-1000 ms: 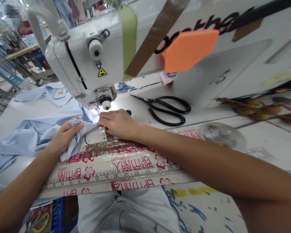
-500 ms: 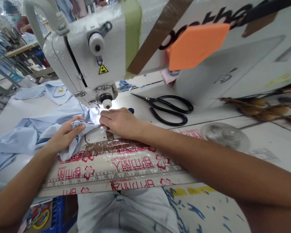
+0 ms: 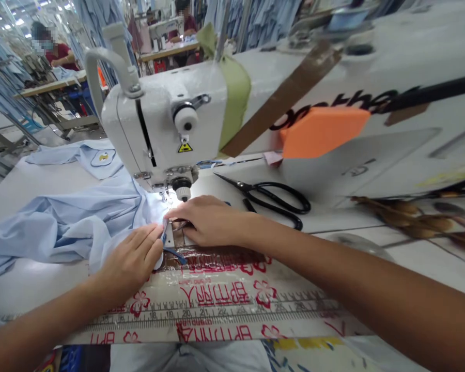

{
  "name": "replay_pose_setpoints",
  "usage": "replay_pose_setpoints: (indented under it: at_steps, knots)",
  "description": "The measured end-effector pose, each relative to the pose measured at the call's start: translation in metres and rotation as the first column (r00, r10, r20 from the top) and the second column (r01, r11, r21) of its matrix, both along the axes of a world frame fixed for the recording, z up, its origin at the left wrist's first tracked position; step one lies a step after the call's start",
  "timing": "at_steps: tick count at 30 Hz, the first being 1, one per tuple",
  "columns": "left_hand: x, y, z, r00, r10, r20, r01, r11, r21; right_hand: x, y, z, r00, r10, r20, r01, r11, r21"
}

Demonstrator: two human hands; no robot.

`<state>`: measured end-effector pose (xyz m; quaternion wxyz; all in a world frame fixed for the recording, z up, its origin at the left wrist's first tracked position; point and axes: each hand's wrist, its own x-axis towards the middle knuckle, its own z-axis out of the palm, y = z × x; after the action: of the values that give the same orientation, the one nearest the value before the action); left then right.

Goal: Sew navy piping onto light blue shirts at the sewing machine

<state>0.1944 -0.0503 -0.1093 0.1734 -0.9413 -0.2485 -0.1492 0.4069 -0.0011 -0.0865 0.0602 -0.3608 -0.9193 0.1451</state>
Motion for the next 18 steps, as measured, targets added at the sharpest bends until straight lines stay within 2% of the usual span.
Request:
replay_pose_setpoints:
  at_steps: [3, 5, 7, 10, 13, 18]
  knots:
    - [0.001, 0.000, 0.000, 1.000, 0.009, 0.027, -0.010, 1.000, 0.022, 0.009, -0.004, 0.003, 0.997, 0.030, -0.070, -0.033, 0.998, -0.054]
    - [0.001, 0.000, 0.001, 1.000, 0.010, 0.017, -0.011, 1.000, 0.028, 0.011, -0.009, 0.004, 0.999, 0.004, 0.042, -0.006, 0.999, 0.036]
    - [0.001, 0.000, 0.001, 1.000, 0.009, 0.016, -0.009, 0.999, 0.031, 0.009, -0.015, 0.004, 0.972, -0.038, 0.231, -0.003, 0.984, 0.176]
    - [0.001, -0.001, 0.002, 1.000, 0.003, 0.029, -0.004, 0.999, 0.041, 0.001, -0.023, 0.002, 0.927, -0.054, 0.371, -0.077, 0.941, 0.331]
    - [0.001, -0.002, 0.003, 0.999, 0.000, 0.035, -0.002, 0.999, 0.042, -0.007, -0.026, -0.001, 0.931, -0.058, 0.361, -0.092, 0.919, 0.384]
    - [0.002, -0.001, 0.002, 0.999, 0.002, 0.050, -0.005, 0.998, 0.057, -0.018, -0.027, -0.001, 0.929, -0.069, 0.363, -0.079, 0.923, 0.376]
